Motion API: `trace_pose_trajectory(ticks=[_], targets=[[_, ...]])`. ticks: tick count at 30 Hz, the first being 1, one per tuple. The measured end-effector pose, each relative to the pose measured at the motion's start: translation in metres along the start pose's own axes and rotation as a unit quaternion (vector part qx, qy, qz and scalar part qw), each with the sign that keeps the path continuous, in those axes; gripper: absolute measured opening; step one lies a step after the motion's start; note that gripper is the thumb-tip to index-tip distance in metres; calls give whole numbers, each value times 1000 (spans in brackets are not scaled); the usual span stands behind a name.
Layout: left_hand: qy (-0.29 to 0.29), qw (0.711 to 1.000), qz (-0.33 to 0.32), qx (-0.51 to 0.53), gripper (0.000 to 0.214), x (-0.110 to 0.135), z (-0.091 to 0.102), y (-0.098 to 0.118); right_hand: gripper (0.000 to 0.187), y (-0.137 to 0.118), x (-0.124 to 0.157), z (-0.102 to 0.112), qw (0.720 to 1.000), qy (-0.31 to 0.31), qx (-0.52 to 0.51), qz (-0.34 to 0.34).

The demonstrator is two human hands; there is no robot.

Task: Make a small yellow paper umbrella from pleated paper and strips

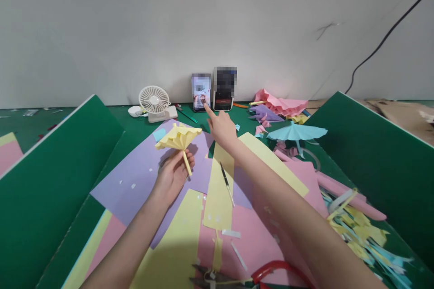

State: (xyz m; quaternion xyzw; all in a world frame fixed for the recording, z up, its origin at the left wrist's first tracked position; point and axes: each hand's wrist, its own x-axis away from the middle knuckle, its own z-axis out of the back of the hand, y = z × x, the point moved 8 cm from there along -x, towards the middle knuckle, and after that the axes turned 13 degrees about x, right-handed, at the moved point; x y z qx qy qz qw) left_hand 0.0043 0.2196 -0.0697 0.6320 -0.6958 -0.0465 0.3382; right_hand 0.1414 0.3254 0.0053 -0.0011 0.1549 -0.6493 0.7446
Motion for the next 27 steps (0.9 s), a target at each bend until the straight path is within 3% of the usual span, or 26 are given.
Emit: trace_pose_trajectory(ticks=[5, 11, 27], targets=[[8, 1000, 0, -1, 6, 0, -1, 0, 48, -5, -42, -28, 996, 23, 89, -5], [12, 1000, 2, -2, 5, -1, 1, -1, 47, -2, -59, -48, 990, 29, 136, -13], [13, 1000, 5, -4, 12, -1, 1, 0, 50, -12, -58, -46, 986, 34, 162, 2]])
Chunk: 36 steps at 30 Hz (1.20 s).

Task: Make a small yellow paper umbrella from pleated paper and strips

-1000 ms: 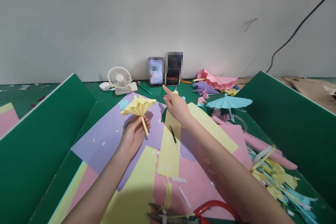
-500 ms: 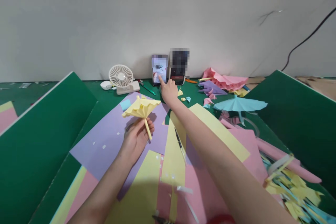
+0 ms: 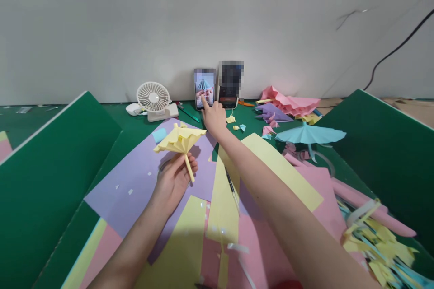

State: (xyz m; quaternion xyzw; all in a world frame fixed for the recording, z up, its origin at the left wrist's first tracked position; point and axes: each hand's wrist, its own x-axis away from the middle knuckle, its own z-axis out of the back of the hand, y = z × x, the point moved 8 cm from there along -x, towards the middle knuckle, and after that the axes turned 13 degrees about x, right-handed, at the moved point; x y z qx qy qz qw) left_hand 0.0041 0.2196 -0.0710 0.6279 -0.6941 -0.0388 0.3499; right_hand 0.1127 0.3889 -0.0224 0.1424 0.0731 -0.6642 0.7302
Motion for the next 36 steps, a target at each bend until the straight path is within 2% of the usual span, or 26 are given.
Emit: trace_pose_trajectory(ticks=[7, 15, 27, 36], targets=[[5, 1000, 0, -2, 14, -1, 0, 0, 50, 5, 3, -6, 1000, -6, 4, -10], [10, 1000, -4, 1, 17, 0, 2, 1, 51, 5, 3, -2, 1000, 4, 11, -14], [6, 1000, -5, 3, 16, -1, 1, 1, 45, 5, 7, 0, 998, 58, -26, 6], [4, 1000, -4, 5, 18, -1, -1, 0, 47, -8, 0, 1, 987, 107, -66, 101]])
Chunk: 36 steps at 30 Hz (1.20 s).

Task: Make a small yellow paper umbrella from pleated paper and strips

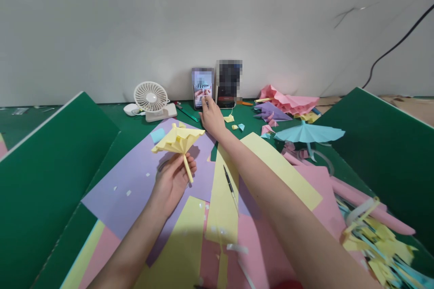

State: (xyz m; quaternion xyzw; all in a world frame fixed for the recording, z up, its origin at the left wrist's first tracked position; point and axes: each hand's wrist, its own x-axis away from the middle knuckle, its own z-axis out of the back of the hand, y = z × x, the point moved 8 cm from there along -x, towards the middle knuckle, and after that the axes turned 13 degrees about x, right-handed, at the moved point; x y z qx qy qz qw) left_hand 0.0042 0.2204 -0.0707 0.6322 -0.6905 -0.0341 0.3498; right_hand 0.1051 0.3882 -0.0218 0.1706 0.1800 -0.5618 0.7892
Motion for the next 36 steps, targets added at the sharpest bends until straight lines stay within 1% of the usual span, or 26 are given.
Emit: trace_pose_trajectory(ticks=[5, 12, 16, 21, 24, 28, 36], targets=[[-3, 1000, 0, -3, 15, 1, 1, 1, 48, 0, 1, -3, 1000, -6, 5, -17], [-9, 1000, 1, -5, 12, 1, 2, 0, 43, 10, 4, 0, 996, -17, 24, -90], [-10, 1000, 0, -7, 11, 1, 1, 0, 40, 16, 1, 1, 993, -10, 19, -112], [-7, 1000, -1, -8, 10, 1, -1, 0, 39, 27, -7, -1, 986, 9, 1, -168], [-3, 1000, -1, -7, 8, 1, 0, 0, 39, 28, -11, -3, 983, 20, -7, -181], [0, 1000, 1, -4, 8, 0, 1, 0, 38, 25, -13, -4, 986, 38, -14, -164], [-6, 1000, 4, 3, 11, 0, 1, -1, 40, 8, -16, -8, 996, 57, -19, -59]])
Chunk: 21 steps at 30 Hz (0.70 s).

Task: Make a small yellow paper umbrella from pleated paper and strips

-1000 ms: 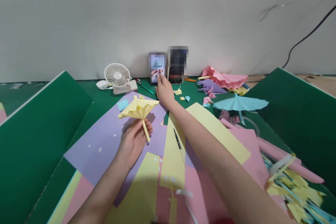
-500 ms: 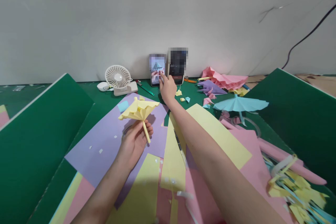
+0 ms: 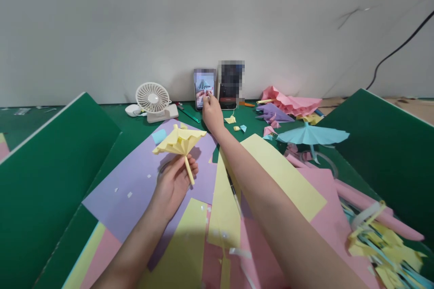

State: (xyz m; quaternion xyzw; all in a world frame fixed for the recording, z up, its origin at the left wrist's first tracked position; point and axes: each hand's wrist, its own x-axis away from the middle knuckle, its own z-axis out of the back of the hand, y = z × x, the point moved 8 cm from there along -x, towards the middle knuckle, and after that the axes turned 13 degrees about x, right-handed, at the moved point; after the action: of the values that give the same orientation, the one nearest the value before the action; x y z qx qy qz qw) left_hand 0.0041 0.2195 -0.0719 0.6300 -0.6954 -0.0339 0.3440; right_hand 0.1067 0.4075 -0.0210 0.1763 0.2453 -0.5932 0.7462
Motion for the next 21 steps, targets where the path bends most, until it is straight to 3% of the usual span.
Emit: trace_pose_trajectory(ticks=[10, 21], targets=[[-6, 1000, 3, -1, 8, 0, -2, 0, 43, -11, -3, -9, 999, -7, 8, 52], [-11, 1000, -1, -4, 6, 1, -2, 0, 41, -14, 4, -2, 997, -1, 15, 78]])
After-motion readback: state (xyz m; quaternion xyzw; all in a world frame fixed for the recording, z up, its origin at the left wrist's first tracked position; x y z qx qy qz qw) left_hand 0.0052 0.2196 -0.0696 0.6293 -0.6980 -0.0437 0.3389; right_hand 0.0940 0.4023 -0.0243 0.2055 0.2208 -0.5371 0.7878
